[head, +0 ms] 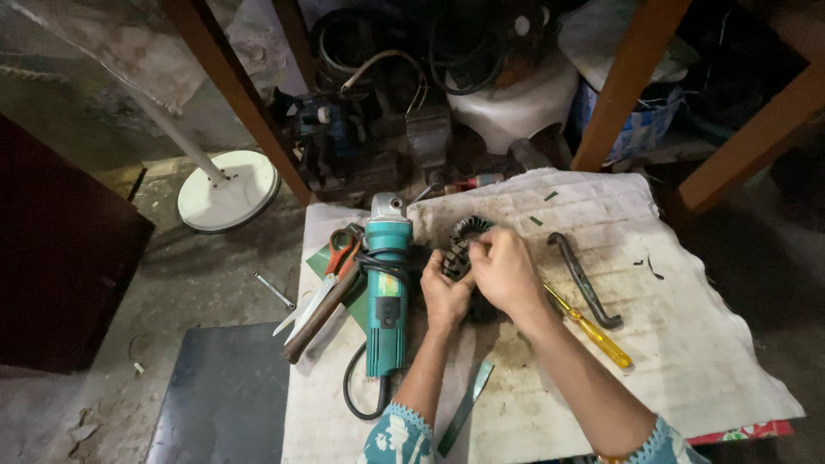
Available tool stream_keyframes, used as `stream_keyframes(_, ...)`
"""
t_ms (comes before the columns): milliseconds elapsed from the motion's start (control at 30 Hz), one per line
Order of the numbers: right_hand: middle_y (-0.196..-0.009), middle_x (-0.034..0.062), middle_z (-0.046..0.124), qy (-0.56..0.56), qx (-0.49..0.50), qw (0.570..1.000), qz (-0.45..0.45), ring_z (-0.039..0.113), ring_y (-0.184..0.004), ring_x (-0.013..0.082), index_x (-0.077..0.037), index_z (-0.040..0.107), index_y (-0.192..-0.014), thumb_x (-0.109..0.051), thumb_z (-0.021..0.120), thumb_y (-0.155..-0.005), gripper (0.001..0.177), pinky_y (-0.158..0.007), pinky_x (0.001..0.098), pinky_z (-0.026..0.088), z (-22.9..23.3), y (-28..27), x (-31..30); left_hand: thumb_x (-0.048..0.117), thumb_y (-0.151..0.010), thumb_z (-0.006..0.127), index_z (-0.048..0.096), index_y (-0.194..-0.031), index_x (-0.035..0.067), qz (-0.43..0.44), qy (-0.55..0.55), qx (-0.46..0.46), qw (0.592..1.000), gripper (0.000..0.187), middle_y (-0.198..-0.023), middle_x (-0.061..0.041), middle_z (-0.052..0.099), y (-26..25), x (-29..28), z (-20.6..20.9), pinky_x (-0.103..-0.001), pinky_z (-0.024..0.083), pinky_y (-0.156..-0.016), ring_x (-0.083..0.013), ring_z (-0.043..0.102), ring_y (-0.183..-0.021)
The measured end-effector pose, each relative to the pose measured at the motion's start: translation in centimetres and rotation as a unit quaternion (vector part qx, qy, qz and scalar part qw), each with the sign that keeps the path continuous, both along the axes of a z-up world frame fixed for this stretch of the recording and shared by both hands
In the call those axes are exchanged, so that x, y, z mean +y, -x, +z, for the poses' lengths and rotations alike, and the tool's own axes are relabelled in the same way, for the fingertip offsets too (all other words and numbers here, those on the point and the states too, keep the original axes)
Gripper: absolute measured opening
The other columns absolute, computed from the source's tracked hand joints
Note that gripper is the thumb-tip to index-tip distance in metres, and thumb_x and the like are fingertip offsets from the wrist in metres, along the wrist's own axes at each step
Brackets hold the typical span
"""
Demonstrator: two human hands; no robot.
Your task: The person uses a yellow screwdriver and a metal pry tool to scrape and clean debris from the slots of a dark circular mechanical component. They repeatedly rotate the part to access different areas and switch between tools to remove material.
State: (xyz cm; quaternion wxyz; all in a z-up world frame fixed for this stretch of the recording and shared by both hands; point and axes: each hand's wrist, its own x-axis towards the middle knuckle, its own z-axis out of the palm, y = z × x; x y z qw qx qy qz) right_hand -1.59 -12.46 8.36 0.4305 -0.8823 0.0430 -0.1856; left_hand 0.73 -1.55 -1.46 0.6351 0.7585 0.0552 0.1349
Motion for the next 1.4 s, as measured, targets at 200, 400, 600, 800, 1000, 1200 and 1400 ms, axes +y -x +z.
stream_keyframes(200,-0.085,0.0291,0.071,0.097,-0.103,0.99,0.006,0.071,-0.086,0.0446,0.006,0.075,-0.084,-0.019,0.07,-0.082,0.025,-0.08,0.0489,0.056,0.7,-2.4,-0.8,0.019,-0.068,0.09,0.068,-0.11,-0.004,-0.043,0.023,0.001,0.999,0.053,-0.078,-0.008,0.072,0.9,0.1,1.9,-0.028,0.048,-0.055,-0.011,0.053,-0.057)
stream_keyframes(400,-0.077,0.0236,0.075,0.106,0.024,0.986,0.129,0.076,-0.072,0.033,-0.001,0.08,-0.084,-0.015,0.071,-0.075,0.02,-0.072,0.0424,0.059,3.1,-3.5,-3.7,0.017,-0.068,0.094,0.067,-0.097,-0.003,-0.081,0.051,-0.071,0.993,0.044,-0.088,-0.011,0.079,1.6,0.2,3.2,-0.031,0.059,-0.072,-0.0153,0.073,-0.078)
stream_keyframes(600,-0.069,0.0153,0.076,0.065,0.15,0.972,0.169,0.072,-0.063,0.0231,-0.002,0.08,-0.086,-0.015,0.076,-0.072,0.019,-0.062,0.0373,0.057,4.4,-4.5,-6.0,0.022,-0.071,0.094,0.067,-0.099,-0.003,-0.069,-0.027,-0.073,0.995,0.046,-0.089,-0.014,0.079,1.4,0.2,3.4,-0.031,0.059,-0.073,-0.0181,0.077,-0.079)
stream_keyframes(800,-0.071,0.0128,0.076,0.138,0.126,0.956,0.228,0.072,-0.062,0.0219,-0.005,0.08,-0.089,-0.013,0.075,-0.068,0.023,-0.062,0.0368,0.057,3.9,-5.7,-6.9,0.02,-0.069,0.093,0.068,-0.103,-0.004,-0.068,-0.047,-0.124,0.989,0.049,-0.092,-0.016,0.079,1.2,0.3,3.5,-0.033,0.059,-0.074,-0.0217,0.076,-0.079)
stream_keyframes(1000,-0.075,0.0134,0.079,0.083,0.17,0.941,0.28,0.072,-0.068,0.0262,-0.004,0.081,-0.088,-0.014,0.077,-0.067,0.024,-0.065,0.0383,0.057,5.0,-7.4,-8.3,0.019,-0.073,0.091,0.067,-0.103,-0.006,-0.102,-0.028,-0.1,0.989,0.046,-0.094,-0.015,0.08,1.3,0.6,3.7,-0.031,0.061,-0.076,-0.0172,0.078,-0.084)
stream_keyframes(1200,-0.081,0.0131,0.078,0.233,0.053,0.927,0.291,0.076,-0.076,0.0252,-0.006,0.081,-0.088,-0.016,0.079,-0.062,0.028,-0.073,0.0372,0.059,6.8,-7.4,-6.0,0.015,-0.069,0.094,0.066,-0.105,-0.007,-0.083,-0.014,-0.095,0.992,0.05,-0.095,-0.016,0.079,1.3,0.3,4.0,-0.032,0.06,-0.075,-0.0197,0.074,-0.082)
stream_keyframes(1400,-0.088,0.0139,0.079,0.105,-0.006,0.982,0.16,0.077,-0.08,0.0238,-0.005,0.078,-0.097,-0.018,0.076,-0.076,0.025,-0.076,0.0377,0.058,6.9,0.0,-8.7,0.013,-0.07,0.094,0.067,-0.104,-0.006,-0.088,-0.009,-0.087,0.992,0.047,-0.095,-0.014,0.078,1.1,0.5,3.0,-0.03,0.059,-0.08,-0.0156,0.075,-0.087)
